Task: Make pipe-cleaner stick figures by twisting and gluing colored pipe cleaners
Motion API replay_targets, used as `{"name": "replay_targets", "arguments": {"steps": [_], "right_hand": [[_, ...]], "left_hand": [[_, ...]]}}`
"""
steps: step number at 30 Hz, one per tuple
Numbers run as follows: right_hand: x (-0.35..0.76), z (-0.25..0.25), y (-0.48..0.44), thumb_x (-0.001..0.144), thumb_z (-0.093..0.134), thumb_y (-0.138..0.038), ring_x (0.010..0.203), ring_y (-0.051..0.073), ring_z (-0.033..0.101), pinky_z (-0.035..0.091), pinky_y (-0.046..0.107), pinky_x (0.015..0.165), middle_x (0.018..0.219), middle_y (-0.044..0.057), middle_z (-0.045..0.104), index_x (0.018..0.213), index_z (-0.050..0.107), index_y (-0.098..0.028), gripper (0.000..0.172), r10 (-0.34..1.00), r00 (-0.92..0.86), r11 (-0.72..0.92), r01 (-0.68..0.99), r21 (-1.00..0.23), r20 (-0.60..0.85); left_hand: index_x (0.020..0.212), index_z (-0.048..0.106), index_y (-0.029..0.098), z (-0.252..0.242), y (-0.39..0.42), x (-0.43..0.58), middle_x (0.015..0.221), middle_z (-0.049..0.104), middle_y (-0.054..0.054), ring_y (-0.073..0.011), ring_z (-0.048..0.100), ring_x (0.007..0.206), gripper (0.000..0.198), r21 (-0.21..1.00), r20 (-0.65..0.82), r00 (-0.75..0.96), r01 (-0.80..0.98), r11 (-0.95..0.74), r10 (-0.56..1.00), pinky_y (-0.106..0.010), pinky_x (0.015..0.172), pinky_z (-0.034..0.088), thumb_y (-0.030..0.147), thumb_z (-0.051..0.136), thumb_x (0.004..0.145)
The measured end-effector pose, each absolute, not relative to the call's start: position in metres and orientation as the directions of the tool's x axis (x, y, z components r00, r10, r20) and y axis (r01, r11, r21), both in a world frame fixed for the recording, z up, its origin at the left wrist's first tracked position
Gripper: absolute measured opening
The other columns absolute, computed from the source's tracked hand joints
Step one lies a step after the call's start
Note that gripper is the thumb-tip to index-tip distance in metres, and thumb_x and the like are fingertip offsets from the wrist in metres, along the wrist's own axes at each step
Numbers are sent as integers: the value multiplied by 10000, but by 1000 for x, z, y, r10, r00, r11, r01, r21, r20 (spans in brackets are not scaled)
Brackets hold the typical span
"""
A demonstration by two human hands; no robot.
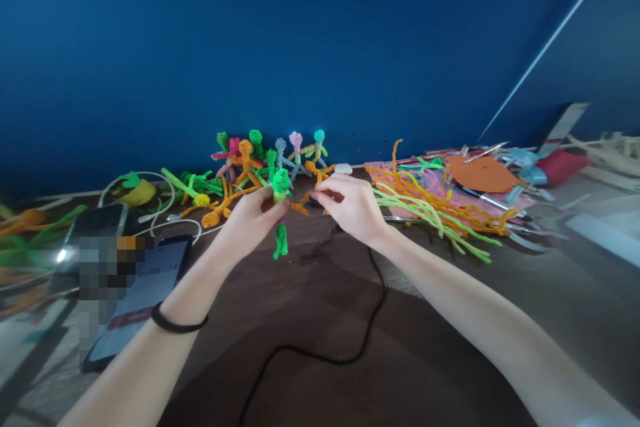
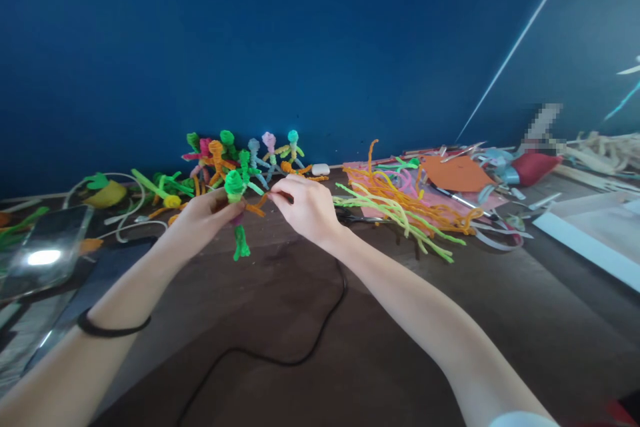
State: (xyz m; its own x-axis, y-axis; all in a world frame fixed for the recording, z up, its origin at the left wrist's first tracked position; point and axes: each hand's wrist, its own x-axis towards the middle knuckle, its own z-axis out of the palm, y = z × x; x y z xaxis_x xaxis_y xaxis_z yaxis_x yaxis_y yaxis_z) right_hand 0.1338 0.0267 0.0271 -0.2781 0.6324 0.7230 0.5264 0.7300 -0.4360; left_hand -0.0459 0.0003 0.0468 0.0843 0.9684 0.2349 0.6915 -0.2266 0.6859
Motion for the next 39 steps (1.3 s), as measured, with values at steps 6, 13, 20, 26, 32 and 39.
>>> {"name": "replay_targets", "arguments": {"steps": [6,13,20,26,32,39], "right_hand": [[135,26,29,782,554,-202,687,140,578,420,242,626,732,29,649,722,649,-179,114,630,-264,729,525,-439,730],[134,27,27,785,543,-200,676,134,567,412,239,621,726,26,640,715,644,-175,124,640,-260,719,535,-444,723],[131,33,19,803,529,-206,651,115,546,395,222,599,690,22,615,698,630,-162,152,605,-294,758,498,-421,740],[127,29,12,807,536,-232,603,89,529,385,205,568,675,18,611,723,629,-146,152,530,-402,833,413,-369,746],[126,20,15,807,512,-165,657,99,549,413,207,613,726,37,616,778,624,-132,121,434,-597,900,310,-306,675],[127,14,22,794,536,-154,673,107,563,411,211,644,747,35,647,768,638,-143,106,508,-621,861,334,-384,597]], "left_hand": [[613,537,174,43,3,-49,559,546,12,-132,471,521,321,724,179,117,657,-211,977,-249,517,334,478,519,714],[646,579,164,41,1,-47,582,553,13,-130,470,547,346,748,130,126,639,-180,984,-246,536,341,503,531,702],[664,582,159,40,1,-44,542,518,24,-122,447,514,290,734,175,120,646,-211,977,-234,489,320,448,563,684],[562,524,159,44,2,-43,517,505,24,-117,456,512,280,714,219,56,672,-199,974,-230,494,337,403,530,698],[529,526,162,49,0,-44,502,508,27,-110,450,504,247,746,272,-25,637,-194,962,-228,502,350,349,538,690],[635,605,151,43,1,-45,605,587,0,-136,523,585,224,904,207,-68,395,-164,976,-242,547,390,374,624,632]]}}
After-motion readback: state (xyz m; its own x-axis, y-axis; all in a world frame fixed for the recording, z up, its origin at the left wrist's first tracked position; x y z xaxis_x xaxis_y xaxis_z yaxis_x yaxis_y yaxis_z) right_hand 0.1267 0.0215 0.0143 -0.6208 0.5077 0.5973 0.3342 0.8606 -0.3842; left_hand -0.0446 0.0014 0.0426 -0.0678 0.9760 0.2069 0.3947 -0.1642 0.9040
